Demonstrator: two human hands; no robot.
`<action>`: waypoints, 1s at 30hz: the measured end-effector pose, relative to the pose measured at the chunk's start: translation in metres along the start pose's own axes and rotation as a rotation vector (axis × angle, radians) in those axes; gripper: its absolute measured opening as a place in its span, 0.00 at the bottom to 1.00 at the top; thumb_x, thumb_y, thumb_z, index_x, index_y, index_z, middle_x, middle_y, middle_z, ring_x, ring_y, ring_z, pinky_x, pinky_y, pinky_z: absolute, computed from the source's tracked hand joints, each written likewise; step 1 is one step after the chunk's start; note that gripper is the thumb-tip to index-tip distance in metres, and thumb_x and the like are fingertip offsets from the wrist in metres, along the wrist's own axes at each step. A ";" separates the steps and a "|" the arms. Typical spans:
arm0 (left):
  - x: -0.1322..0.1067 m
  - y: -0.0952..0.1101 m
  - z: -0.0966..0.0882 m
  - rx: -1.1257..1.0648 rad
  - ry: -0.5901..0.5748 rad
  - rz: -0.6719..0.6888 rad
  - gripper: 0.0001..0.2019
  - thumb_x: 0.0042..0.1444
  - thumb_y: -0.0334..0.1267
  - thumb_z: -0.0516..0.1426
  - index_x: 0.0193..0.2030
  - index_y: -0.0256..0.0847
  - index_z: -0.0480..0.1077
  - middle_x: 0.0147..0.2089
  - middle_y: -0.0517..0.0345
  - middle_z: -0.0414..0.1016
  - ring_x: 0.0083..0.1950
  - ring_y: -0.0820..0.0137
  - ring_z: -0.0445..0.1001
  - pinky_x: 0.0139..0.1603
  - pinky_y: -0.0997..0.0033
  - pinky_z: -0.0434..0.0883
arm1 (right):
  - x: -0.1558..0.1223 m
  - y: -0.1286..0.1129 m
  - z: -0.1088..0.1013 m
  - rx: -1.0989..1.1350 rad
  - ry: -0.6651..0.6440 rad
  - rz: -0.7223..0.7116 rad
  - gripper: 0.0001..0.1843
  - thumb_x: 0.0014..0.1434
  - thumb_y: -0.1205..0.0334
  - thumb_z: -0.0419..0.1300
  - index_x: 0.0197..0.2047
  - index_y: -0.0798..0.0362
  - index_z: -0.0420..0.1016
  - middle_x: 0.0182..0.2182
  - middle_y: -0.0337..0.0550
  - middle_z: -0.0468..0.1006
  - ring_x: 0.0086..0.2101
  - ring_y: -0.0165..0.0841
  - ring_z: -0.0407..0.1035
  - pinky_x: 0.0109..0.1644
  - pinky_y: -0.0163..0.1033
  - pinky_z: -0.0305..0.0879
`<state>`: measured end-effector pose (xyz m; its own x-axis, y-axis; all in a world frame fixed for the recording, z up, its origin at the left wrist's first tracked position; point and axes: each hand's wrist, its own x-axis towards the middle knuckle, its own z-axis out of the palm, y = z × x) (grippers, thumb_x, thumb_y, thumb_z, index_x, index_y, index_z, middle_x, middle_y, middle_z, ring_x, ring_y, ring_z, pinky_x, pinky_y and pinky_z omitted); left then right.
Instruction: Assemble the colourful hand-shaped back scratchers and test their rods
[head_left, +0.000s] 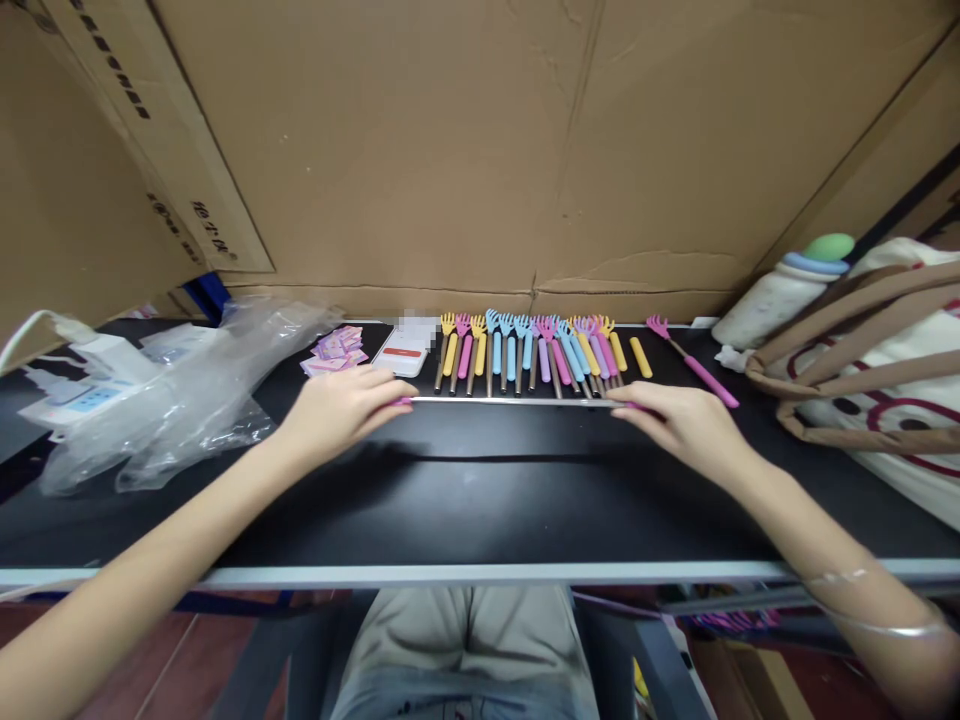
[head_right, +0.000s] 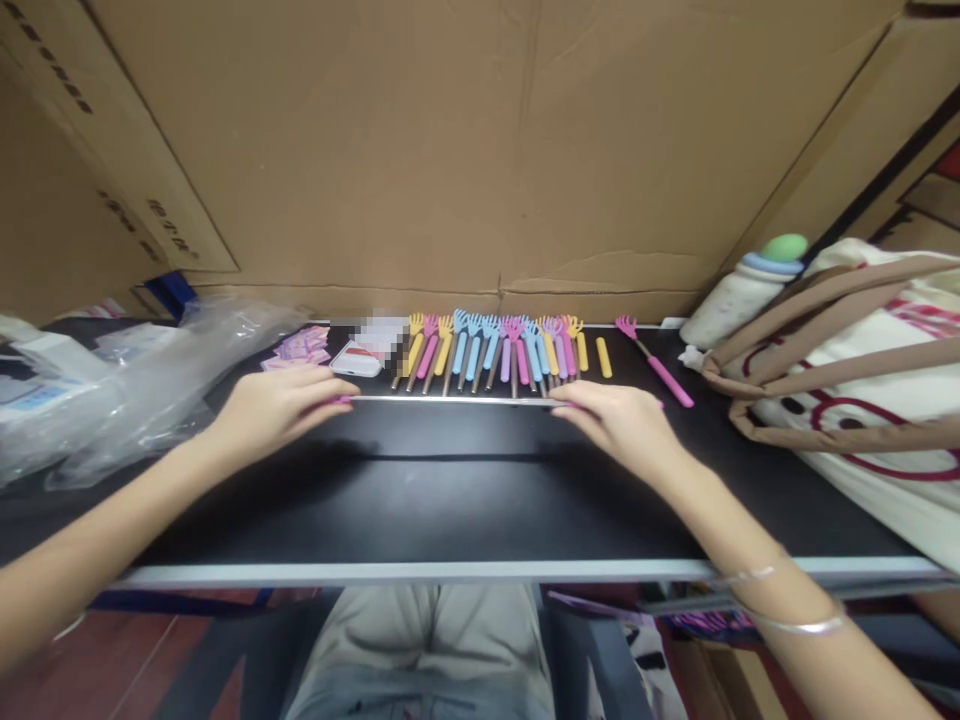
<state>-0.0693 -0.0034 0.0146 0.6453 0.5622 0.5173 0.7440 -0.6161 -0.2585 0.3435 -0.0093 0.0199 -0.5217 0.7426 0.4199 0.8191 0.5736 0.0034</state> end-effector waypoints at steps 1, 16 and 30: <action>0.007 0.009 0.002 -0.013 0.013 0.009 0.13 0.64 0.44 0.48 0.40 0.44 0.73 0.37 0.60 0.77 0.37 0.71 0.73 0.31 0.76 0.61 | 0.007 -0.014 0.003 -0.008 0.020 -0.030 0.14 0.63 0.54 0.51 0.43 0.50 0.74 0.40 0.41 0.80 0.41 0.34 0.74 0.41 0.36 0.66; 0.022 0.027 0.012 -0.074 0.047 -0.084 0.13 0.64 0.45 0.49 0.39 0.43 0.72 0.34 0.61 0.75 0.34 0.71 0.71 0.29 0.74 0.59 | 0.031 -0.038 0.004 -0.056 0.052 -0.036 0.14 0.64 0.54 0.50 0.40 0.50 0.75 0.37 0.38 0.80 0.35 0.32 0.75 0.32 0.33 0.61; 0.049 0.057 0.007 -0.043 0.105 -0.039 0.13 0.63 0.45 0.49 0.36 0.44 0.71 0.31 0.63 0.73 0.32 0.72 0.69 0.25 0.72 0.53 | 0.059 -0.089 0.011 0.034 -0.051 -0.039 0.12 0.64 0.55 0.50 0.39 0.48 0.73 0.32 0.35 0.80 0.31 0.31 0.74 0.29 0.33 0.55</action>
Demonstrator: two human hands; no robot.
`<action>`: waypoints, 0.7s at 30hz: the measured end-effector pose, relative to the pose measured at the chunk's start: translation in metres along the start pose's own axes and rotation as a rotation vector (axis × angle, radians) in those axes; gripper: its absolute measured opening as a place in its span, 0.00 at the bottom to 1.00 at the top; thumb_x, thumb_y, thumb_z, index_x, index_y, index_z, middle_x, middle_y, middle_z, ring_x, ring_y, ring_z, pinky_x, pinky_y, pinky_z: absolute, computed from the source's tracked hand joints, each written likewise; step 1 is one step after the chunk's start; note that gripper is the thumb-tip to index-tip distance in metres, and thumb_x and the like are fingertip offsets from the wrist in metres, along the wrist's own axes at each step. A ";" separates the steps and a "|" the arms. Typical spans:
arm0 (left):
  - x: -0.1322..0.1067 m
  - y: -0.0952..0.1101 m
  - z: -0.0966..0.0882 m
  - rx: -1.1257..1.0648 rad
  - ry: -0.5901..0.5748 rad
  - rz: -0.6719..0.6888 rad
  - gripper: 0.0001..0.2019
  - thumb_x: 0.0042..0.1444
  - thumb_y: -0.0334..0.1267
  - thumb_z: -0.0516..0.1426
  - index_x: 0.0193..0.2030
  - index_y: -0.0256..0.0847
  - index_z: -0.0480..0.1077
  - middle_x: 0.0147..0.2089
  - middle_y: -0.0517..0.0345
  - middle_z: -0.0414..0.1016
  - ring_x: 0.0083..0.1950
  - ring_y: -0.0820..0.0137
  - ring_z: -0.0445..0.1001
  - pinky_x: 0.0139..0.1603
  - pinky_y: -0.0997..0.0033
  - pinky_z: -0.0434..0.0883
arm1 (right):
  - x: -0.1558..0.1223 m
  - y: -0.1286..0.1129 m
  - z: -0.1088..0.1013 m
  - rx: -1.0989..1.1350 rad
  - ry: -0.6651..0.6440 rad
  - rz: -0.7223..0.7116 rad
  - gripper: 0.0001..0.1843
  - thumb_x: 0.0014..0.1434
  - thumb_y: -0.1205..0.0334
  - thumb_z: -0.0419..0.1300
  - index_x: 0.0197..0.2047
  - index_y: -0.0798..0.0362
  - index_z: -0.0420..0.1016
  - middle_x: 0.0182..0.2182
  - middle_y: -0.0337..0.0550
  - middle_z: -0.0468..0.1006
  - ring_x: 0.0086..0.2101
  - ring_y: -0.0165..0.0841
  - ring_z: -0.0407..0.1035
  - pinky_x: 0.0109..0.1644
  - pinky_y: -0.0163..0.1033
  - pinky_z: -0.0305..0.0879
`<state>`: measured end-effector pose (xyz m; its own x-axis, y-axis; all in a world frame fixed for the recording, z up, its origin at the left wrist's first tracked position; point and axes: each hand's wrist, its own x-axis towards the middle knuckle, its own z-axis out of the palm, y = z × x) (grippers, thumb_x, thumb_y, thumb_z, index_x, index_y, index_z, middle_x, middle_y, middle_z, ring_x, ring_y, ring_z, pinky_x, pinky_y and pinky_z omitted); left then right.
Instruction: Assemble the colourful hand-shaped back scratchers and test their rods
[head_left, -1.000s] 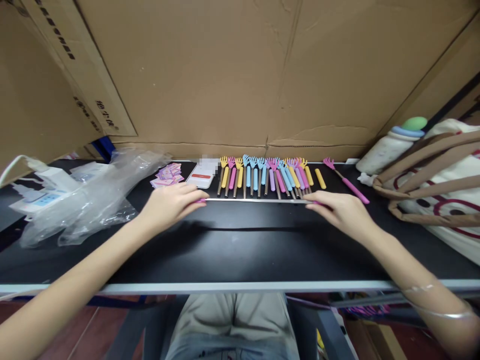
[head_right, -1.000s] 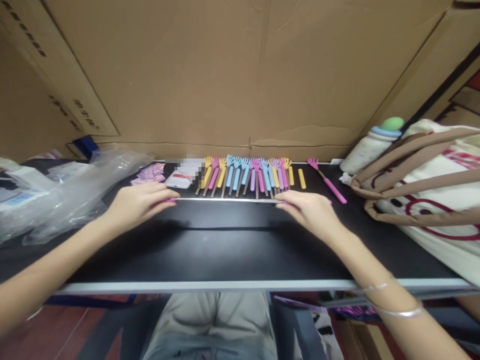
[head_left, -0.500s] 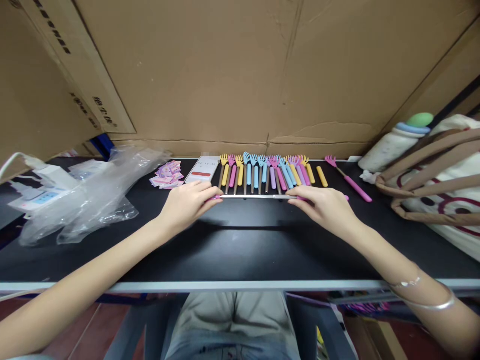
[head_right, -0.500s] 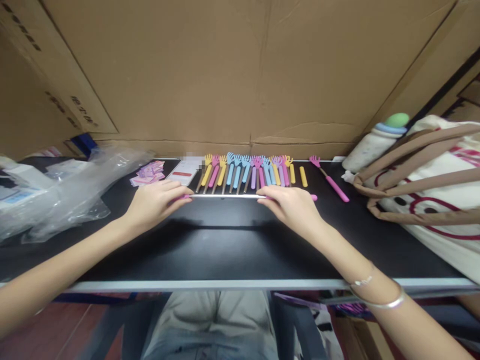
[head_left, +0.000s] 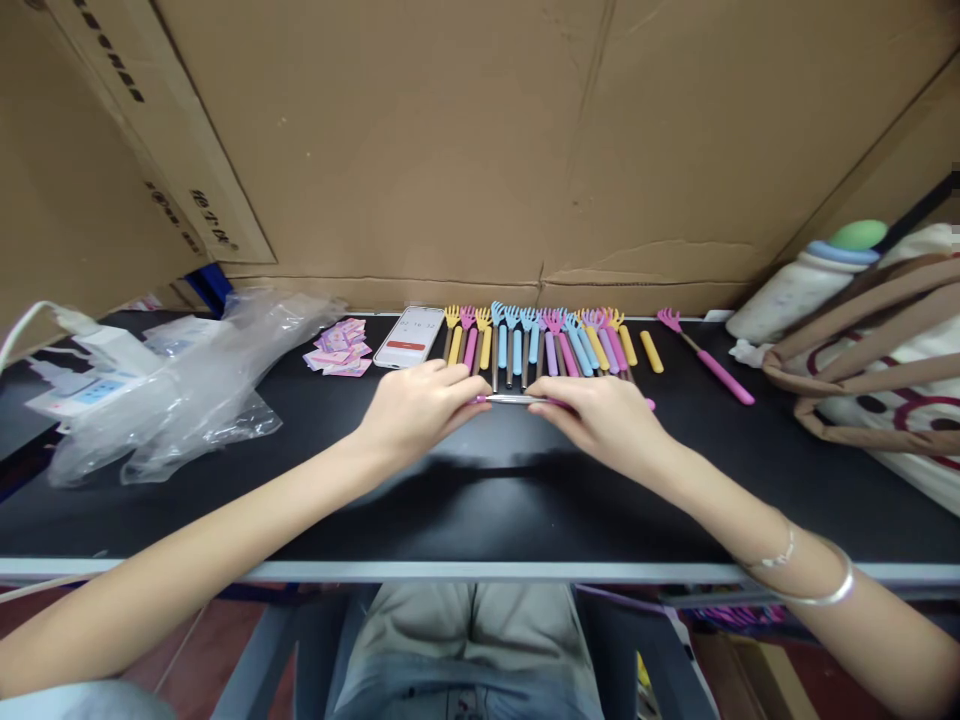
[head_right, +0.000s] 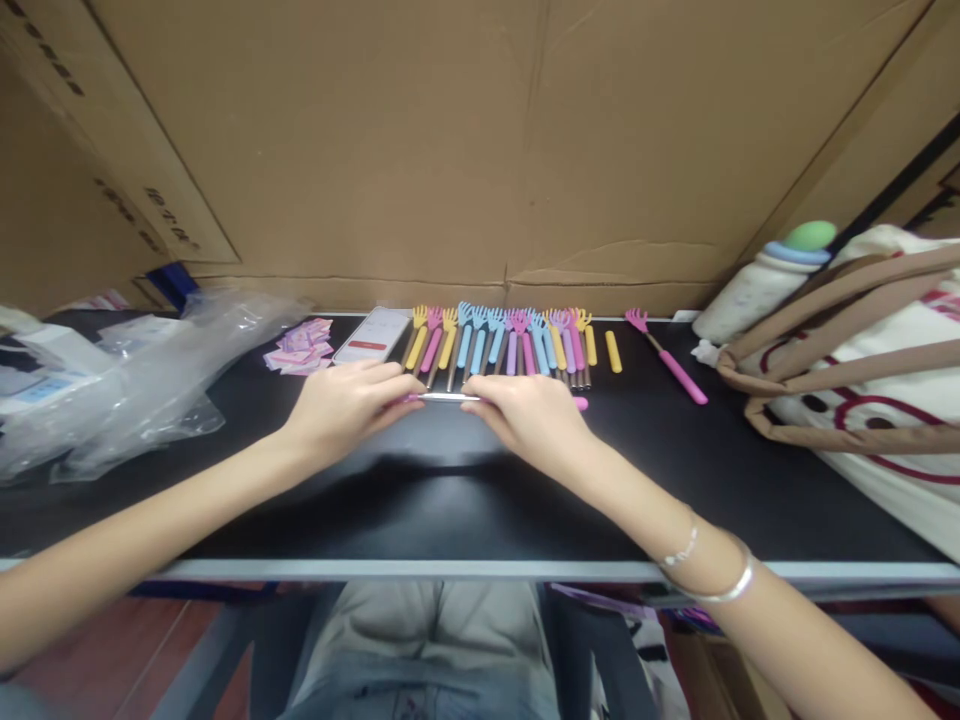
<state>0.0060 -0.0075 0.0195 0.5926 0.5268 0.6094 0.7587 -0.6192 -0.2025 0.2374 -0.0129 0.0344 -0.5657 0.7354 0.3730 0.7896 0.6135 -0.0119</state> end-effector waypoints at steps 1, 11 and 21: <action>0.001 0.000 0.001 -0.005 -0.004 -0.002 0.13 0.63 0.45 0.49 0.36 0.44 0.71 0.31 0.63 0.74 0.32 0.72 0.69 0.25 0.72 0.53 | 0.001 0.000 0.001 -0.001 0.003 0.003 0.12 0.64 0.55 0.50 0.39 0.48 0.73 0.32 0.35 0.80 0.31 0.31 0.74 0.29 0.33 0.54; 0.003 -0.002 0.012 0.066 0.006 0.092 0.11 0.63 0.43 0.50 0.37 0.44 0.71 0.30 0.61 0.72 0.34 0.70 0.66 0.28 0.70 0.56 | 0.002 0.000 0.024 -0.066 -0.061 -0.019 0.10 0.65 0.56 0.49 0.43 0.49 0.69 0.32 0.36 0.79 0.28 0.29 0.72 0.26 0.33 0.48; 0.002 -0.015 -0.007 0.281 0.144 0.293 0.11 0.62 0.43 0.52 0.31 0.44 0.69 0.25 0.61 0.68 0.33 0.70 0.66 0.30 0.70 0.56 | -0.003 0.001 0.015 -0.380 0.136 -0.166 0.16 0.67 0.56 0.44 0.36 0.52 0.70 0.24 0.37 0.76 0.22 0.26 0.66 0.23 0.34 0.40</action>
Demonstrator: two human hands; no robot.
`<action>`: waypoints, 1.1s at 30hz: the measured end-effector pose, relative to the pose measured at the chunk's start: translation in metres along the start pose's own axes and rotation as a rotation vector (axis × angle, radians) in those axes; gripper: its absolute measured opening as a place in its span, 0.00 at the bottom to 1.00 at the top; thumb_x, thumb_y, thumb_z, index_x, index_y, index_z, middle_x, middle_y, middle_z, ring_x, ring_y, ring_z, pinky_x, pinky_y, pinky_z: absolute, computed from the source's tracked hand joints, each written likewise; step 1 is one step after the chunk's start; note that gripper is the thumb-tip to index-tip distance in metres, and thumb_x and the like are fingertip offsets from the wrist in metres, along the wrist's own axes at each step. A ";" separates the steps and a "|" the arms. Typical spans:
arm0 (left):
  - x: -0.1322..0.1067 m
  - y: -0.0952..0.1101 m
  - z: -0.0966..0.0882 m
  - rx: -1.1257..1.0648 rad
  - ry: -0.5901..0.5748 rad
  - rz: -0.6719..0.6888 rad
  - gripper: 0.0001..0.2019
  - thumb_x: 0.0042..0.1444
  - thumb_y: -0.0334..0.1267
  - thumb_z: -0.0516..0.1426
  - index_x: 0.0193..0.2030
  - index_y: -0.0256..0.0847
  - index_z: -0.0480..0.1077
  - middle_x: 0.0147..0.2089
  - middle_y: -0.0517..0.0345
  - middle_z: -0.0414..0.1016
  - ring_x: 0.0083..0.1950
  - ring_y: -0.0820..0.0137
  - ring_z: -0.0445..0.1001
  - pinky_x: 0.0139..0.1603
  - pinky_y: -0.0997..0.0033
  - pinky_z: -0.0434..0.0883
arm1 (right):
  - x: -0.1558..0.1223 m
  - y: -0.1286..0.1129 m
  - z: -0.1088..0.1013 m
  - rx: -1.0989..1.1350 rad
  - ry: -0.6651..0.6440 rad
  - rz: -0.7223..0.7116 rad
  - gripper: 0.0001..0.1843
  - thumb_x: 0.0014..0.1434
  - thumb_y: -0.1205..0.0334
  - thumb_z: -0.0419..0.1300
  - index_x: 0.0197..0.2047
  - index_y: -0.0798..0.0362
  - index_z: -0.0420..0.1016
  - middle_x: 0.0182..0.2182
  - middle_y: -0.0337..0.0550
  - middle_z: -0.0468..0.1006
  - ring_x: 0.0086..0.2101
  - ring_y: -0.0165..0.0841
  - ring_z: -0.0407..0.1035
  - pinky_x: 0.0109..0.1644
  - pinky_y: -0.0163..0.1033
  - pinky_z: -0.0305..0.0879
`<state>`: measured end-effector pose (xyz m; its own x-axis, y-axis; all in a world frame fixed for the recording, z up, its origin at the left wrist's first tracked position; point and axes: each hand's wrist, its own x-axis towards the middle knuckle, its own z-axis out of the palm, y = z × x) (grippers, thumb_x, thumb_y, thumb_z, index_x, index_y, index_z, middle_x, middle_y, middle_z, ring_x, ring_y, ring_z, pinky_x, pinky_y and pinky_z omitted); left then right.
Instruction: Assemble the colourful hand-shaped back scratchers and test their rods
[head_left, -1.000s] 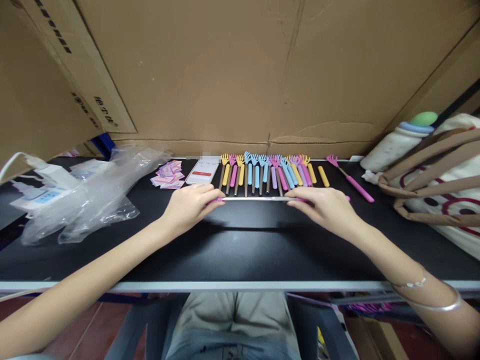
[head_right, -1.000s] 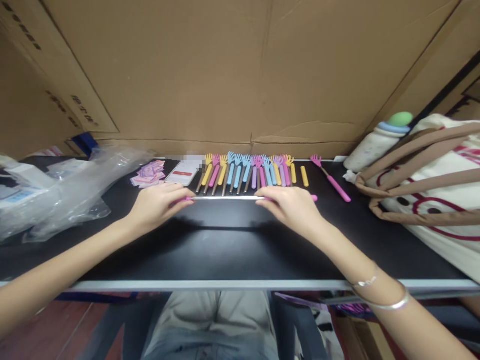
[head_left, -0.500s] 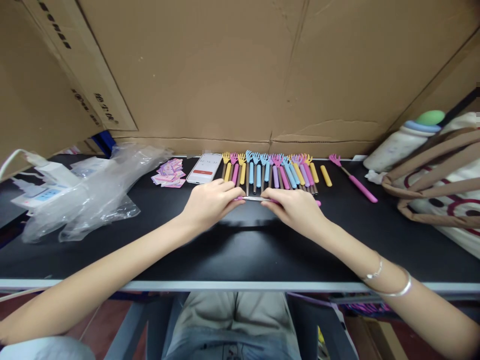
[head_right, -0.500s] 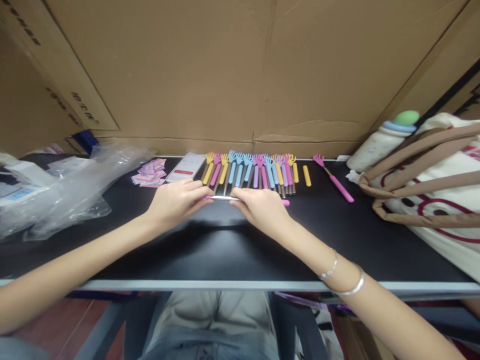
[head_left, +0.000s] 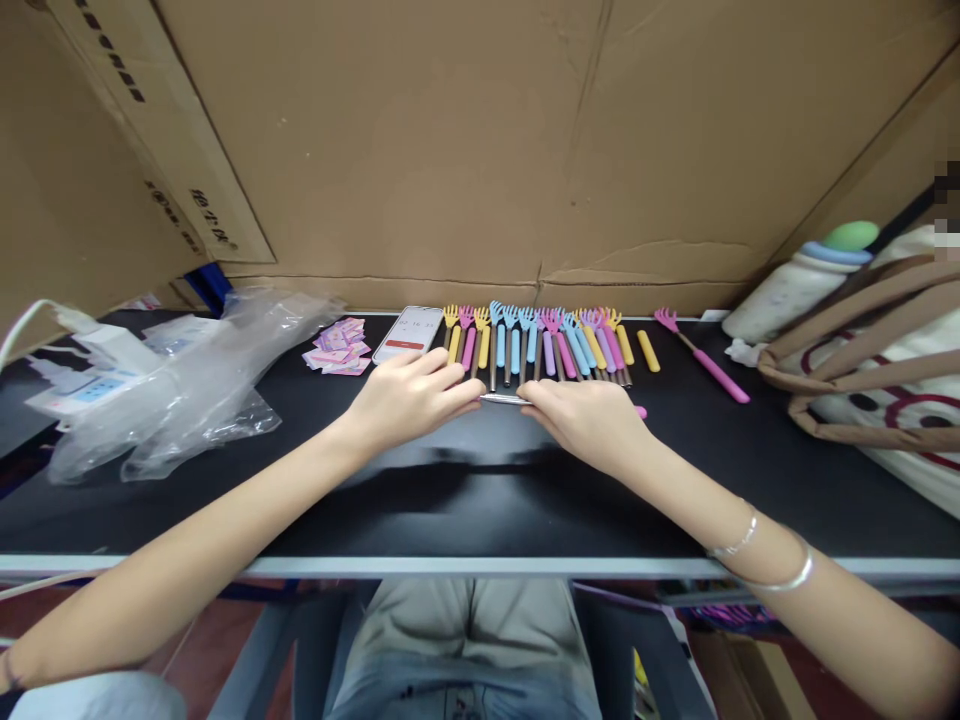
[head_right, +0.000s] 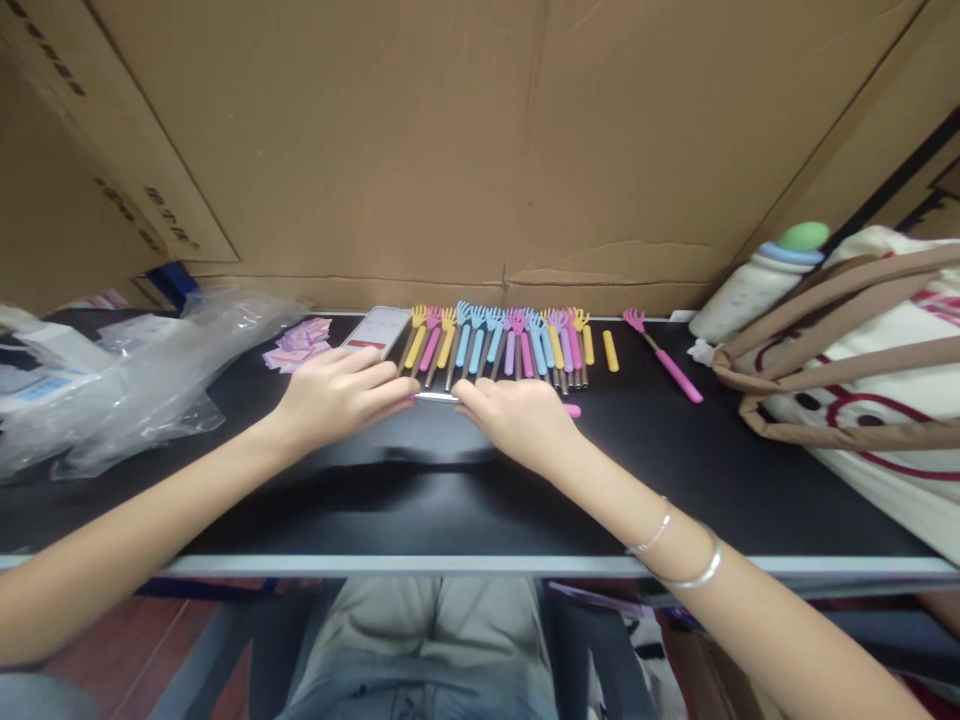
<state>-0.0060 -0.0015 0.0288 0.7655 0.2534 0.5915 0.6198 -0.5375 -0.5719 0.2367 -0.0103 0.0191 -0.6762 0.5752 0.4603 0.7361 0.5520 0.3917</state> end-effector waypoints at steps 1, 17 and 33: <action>-0.002 -0.004 -0.002 0.028 0.000 0.011 0.10 0.62 0.43 0.52 0.31 0.44 0.69 0.25 0.61 0.68 0.33 0.70 0.66 0.30 0.70 0.56 | -0.001 0.002 -0.001 -0.016 0.020 -0.005 0.17 0.67 0.56 0.44 0.36 0.52 0.70 0.23 0.37 0.75 0.22 0.26 0.66 0.24 0.34 0.40; -0.108 -0.096 -0.034 0.395 -0.203 -0.170 0.09 0.62 0.42 0.51 0.31 0.46 0.65 0.25 0.63 0.67 0.32 0.70 0.61 0.24 0.73 0.54 | -0.110 0.143 -0.014 -0.232 -0.160 0.242 0.16 0.63 0.53 0.50 0.36 0.53 0.76 0.31 0.52 0.78 0.30 0.32 0.66 0.33 0.38 0.53; -0.136 -0.108 -0.038 0.281 -0.263 -0.273 0.08 0.63 0.41 0.49 0.35 0.48 0.68 0.31 0.64 0.74 0.37 0.69 0.66 0.29 0.72 0.58 | -0.155 0.185 -0.013 -0.254 -0.276 0.421 0.14 0.59 0.54 0.56 0.39 0.55 0.75 0.35 0.56 0.77 0.32 0.35 0.68 0.35 0.38 0.57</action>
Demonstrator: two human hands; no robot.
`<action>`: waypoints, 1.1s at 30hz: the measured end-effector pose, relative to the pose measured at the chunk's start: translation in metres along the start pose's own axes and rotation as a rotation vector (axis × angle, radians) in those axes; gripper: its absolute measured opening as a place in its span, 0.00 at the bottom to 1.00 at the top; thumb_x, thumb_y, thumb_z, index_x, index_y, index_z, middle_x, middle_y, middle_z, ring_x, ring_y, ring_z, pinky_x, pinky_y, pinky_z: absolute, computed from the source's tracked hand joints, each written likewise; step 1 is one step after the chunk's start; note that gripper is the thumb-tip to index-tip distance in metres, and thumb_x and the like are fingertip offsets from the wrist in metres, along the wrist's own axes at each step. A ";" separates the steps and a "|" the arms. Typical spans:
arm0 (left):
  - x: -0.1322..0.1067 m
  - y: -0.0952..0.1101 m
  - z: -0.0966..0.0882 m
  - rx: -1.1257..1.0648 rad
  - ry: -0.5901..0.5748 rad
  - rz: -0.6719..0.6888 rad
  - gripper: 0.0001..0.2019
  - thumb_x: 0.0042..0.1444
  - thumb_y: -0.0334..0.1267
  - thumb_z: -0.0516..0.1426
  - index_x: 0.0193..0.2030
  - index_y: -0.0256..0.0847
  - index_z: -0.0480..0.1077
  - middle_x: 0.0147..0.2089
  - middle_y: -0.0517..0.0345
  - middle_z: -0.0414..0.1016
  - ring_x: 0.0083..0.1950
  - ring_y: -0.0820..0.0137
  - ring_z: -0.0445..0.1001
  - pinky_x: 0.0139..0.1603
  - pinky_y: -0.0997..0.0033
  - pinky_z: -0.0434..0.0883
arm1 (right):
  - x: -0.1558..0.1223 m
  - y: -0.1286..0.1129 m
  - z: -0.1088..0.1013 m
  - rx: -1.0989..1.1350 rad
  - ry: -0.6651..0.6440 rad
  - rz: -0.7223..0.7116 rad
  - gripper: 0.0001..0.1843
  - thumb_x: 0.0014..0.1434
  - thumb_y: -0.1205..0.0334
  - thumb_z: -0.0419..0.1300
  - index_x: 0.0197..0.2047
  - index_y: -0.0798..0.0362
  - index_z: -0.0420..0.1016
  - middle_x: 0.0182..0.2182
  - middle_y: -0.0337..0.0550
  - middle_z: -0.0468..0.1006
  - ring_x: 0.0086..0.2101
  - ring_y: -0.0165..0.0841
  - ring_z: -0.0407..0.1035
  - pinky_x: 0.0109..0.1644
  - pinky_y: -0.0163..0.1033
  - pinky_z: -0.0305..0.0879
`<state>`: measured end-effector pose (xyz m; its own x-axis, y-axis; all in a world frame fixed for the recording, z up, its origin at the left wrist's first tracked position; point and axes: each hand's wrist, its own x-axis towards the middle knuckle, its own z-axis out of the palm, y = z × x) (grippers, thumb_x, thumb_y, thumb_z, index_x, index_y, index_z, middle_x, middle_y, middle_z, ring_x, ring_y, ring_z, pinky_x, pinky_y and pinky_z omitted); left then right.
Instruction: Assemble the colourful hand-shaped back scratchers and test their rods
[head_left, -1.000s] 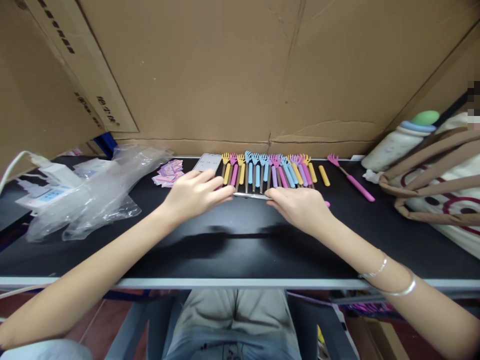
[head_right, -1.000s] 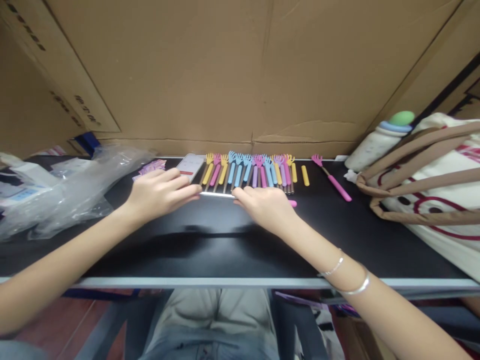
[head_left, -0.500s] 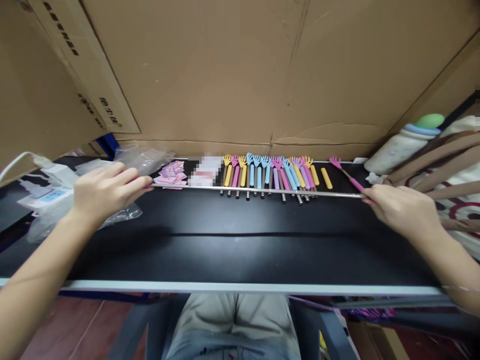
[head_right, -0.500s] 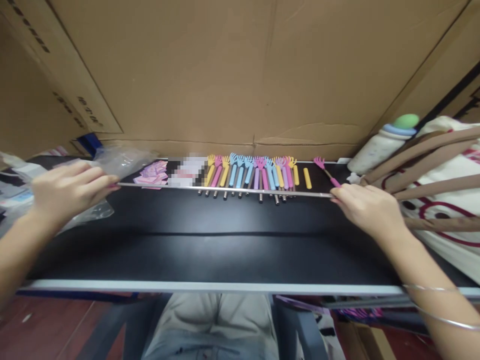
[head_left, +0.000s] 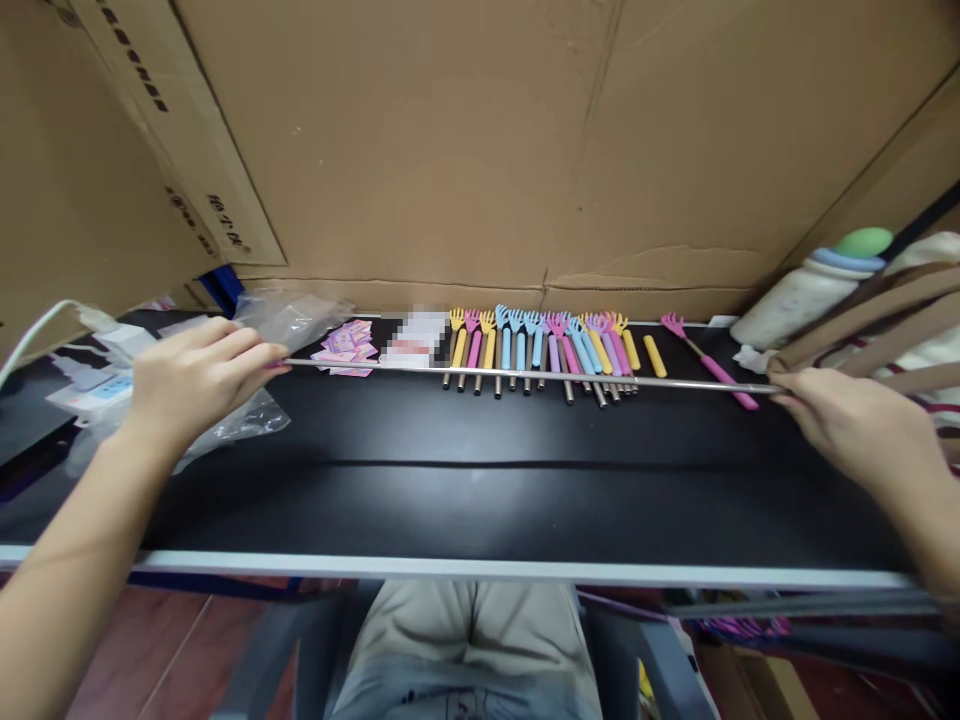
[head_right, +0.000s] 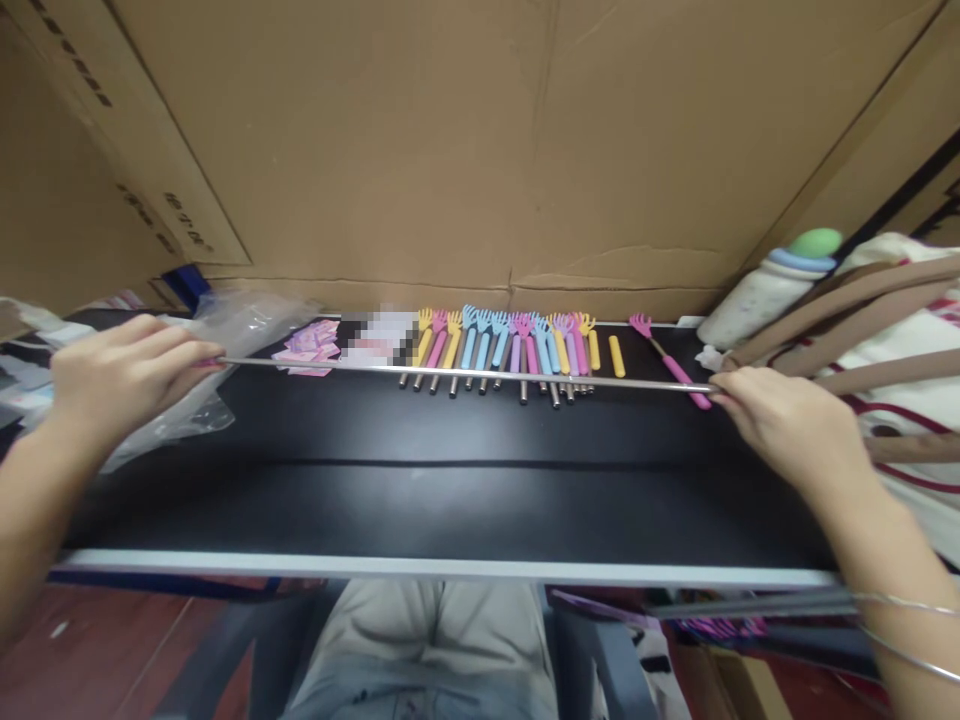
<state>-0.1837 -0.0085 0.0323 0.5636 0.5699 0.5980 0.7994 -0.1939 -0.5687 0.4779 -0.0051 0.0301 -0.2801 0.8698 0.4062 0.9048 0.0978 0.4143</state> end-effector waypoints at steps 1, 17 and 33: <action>0.001 0.001 -0.001 -0.018 -0.019 -0.009 0.09 0.63 0.41 0.49 0.36 0.48 0.68 0.32 0.64 0.74 0.37 0.69 0.66 0.29 0.72 0.59 | 0.000 0.000 0.000 0.013 -0.010 -0.005 0.13 0.59 0.54 0.56 0.39 0.55 0.75 0.35 0.56 0.77 0.32 0.35 0.68 0.36 0.38 0.57; 0.012 0.008 0.007 -0.022 0.006 0.008 0.08 0.64 0.39 0.48 0.38 0.46 0.67 0.38 0.63 0.76 0.40 0.70 0.68 0.34 0.72 0.62 | -0.001 -0.013 -0.004 -0.049 0.081 -0.080 0.14 0.61 0.54 0.53 0.38 0.55 0.73 0.33 0.56 0.77 0.31 0.36 0.68 0.36 0.39 0.56; 0.092 0.159 -0.046 -0.377 0.152 0.275 0.10 0.63 0.35 0.50 0.29 0.39 0.64 0.21 0.63 0.65 0.25 0.73 0.66 0.22 0.71 0.53 | 0.046 -0.221 -0.080 0.239 0.293 -0.471 0.13 0.66 0.61 0.47 0.31 0.54 0.67 0.23 0.39 0.72 0.23 0.28 0.65 0.27 0.35 0.48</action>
<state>0.0046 -0.0234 0.0226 0.7656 0.3396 0.5463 0.6209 -0.6123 -0.4895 0.2395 -0.0258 0.0223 -0.7140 0.5404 0.4451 0.6996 0.5757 0.4233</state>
